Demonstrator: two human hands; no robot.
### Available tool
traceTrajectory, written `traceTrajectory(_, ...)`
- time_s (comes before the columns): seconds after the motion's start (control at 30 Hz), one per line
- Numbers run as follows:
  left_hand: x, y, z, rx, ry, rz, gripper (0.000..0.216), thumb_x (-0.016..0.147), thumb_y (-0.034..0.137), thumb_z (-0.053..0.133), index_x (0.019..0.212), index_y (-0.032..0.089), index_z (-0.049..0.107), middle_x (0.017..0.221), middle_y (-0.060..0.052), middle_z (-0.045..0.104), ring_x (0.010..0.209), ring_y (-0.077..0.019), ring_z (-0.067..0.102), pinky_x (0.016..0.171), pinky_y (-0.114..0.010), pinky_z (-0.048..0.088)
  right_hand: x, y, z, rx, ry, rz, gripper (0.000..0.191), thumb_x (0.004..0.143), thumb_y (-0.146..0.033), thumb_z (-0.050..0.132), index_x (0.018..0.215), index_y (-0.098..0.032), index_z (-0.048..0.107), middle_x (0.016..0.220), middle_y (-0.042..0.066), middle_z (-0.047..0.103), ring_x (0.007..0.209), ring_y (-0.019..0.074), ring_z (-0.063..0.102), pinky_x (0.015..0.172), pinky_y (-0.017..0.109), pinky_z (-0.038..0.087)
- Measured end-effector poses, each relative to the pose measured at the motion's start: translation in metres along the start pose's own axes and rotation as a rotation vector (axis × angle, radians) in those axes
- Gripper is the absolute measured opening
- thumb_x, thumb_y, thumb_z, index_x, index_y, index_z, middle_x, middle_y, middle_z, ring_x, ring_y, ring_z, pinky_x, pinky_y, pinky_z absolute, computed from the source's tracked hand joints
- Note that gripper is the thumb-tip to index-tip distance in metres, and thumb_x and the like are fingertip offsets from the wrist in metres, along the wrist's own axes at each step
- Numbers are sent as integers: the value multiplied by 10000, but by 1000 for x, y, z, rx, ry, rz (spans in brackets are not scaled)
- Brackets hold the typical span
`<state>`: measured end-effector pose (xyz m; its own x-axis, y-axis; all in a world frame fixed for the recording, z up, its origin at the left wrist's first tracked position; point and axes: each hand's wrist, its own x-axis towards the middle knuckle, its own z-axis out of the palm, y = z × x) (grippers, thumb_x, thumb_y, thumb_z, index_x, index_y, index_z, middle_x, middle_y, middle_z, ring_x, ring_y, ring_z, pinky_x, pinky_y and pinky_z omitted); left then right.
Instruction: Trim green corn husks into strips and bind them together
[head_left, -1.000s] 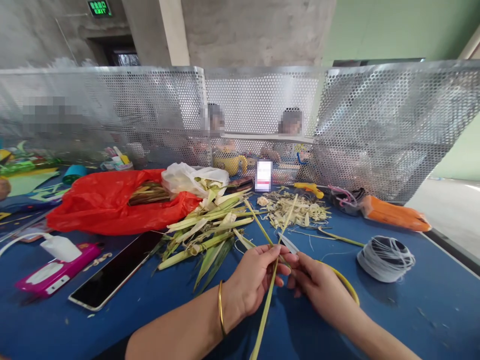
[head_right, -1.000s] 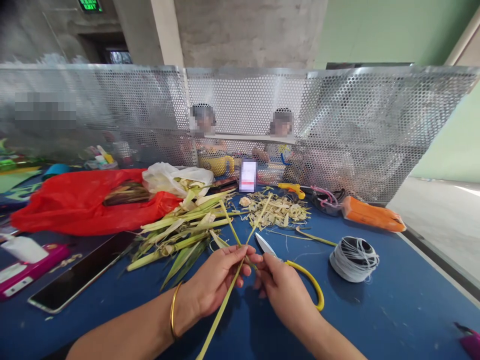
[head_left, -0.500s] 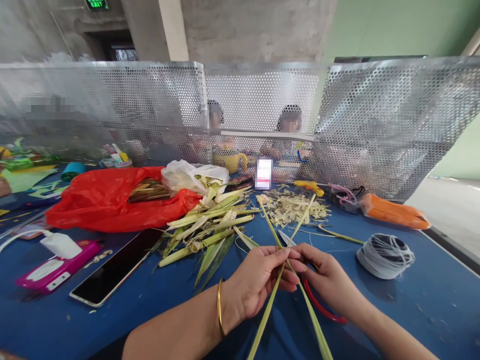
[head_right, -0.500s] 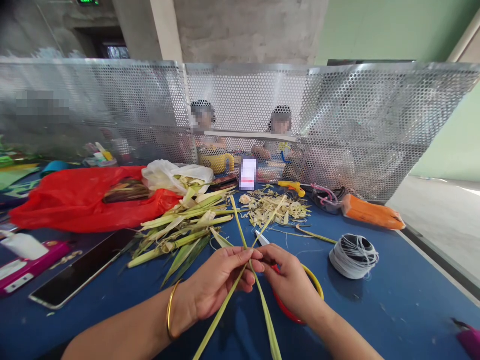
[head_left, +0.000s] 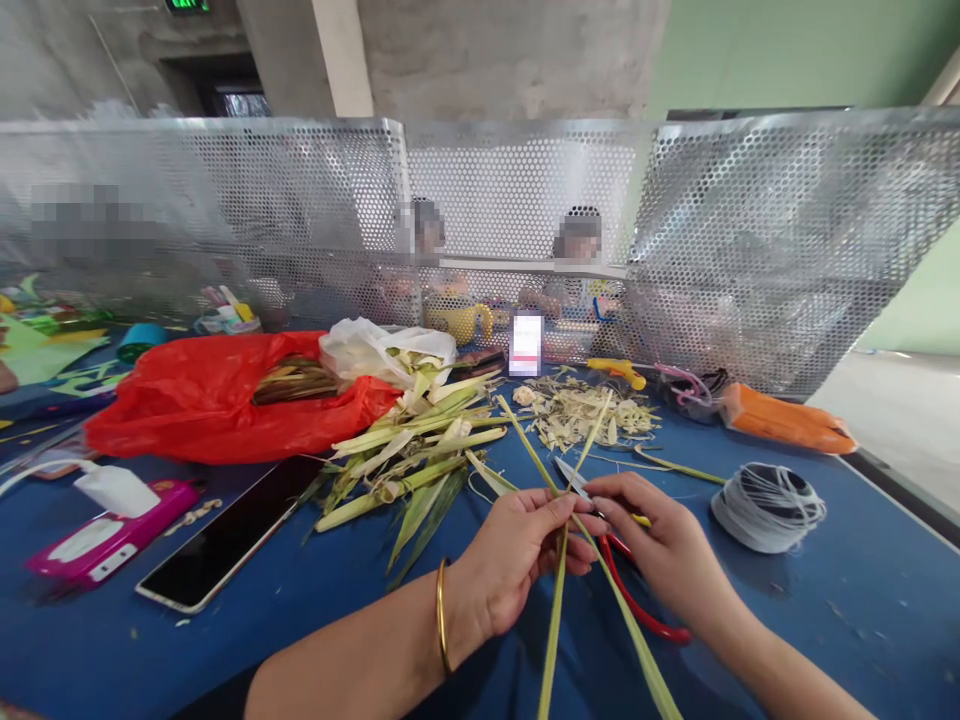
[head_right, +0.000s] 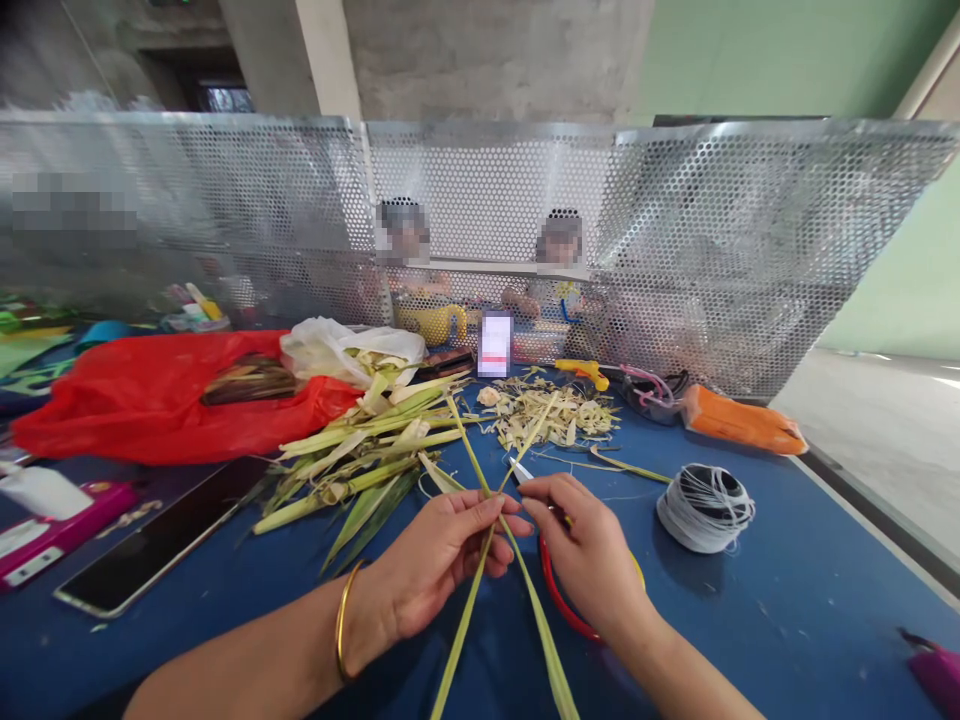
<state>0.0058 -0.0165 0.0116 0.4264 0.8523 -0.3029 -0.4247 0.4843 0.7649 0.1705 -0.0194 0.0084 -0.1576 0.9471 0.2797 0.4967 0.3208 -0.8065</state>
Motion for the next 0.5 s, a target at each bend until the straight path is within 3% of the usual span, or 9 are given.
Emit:
traceTrajectory(0.1, 2, 1, 0, 46, 66, 41, 155, 867, 187, 562, 853, 76, 669, 706, -70, 691, 494, -85, 600, 497, -181, 499, -2, -3, 3, 105, -89, 171, 317, 881, -465, 509, 748, -191, 598, 672, -3, 608, 646, 145, 553, 609, 245, 436)
traceTrajectory(0.27, 4, 4, -1, 72, 99, 54, 162, 872, 181, 546, 846, 75, 666, 742, -81, 703, 462, -70, 575, 462, -171, 477, -6, -2, 11, 361, -335, 357, 360, 807, -528, 577, 745, -173, 580, 603, -23, 569, 515, 128, 550, 529, 254, 466)
traceTrajectory(0.5, 7, 5, -6, 3, 75, 54, 155, 867, 193, 572, 859, 82, 680, 945, -115, 715, 537, -72, 613, 462, -161, 476, 1, 4, -5, 9, -287, 155, 249, 841, -345, 542, 646, -191, 546, 586, -31, 588, 533, 119, 536, 535, 225, 402)
